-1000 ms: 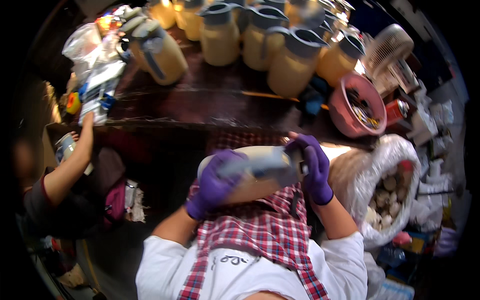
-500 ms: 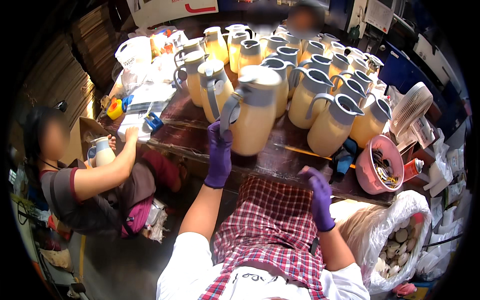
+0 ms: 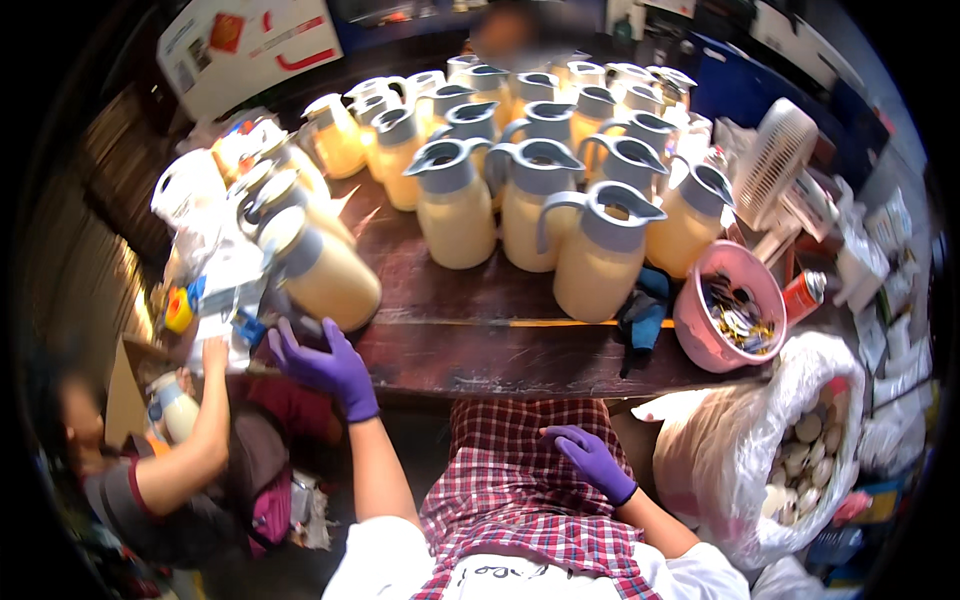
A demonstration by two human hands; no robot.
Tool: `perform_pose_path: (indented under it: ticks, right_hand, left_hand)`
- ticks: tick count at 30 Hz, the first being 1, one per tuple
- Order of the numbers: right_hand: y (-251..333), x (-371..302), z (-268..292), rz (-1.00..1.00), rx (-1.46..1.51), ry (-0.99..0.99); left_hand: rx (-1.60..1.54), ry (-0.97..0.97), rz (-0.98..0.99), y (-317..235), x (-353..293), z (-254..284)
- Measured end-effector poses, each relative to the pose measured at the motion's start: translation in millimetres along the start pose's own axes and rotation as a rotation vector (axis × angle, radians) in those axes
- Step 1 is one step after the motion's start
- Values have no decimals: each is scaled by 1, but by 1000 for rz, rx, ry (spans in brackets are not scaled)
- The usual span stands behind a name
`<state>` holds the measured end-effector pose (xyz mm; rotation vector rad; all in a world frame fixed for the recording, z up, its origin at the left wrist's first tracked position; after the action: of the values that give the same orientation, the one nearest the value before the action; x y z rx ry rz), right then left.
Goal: The person assembles components of thermos flasks by inserting circular inner pieces into lids, attaching the lids to the flask bodies, and testing the handle mechanisms.
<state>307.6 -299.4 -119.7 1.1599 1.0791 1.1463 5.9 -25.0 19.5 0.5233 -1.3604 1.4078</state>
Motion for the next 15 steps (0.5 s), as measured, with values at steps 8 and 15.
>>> perform_pose_path:
  ticks: [8, 15]
  right_hand:
    - [27, -19, 17, 241, -164, 16]
    - [78, -166, 220, 408, 255, -845]
  left_hand:
    - [-608, 388, -222, -146, 43, -176]
    - [-824, 856, -66, -15, 62, -260]
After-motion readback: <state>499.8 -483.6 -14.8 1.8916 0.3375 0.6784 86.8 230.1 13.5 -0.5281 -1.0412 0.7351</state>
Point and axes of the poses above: each hand's wrist, its own x-axis towards the middle knuckle, its own z-axis out of the back of the hand, y = z × x, the point moved 4 cm from there along x, towards the middle knuckle, and after that the axes turned 5 degrees about z, right-handed, at the moved point
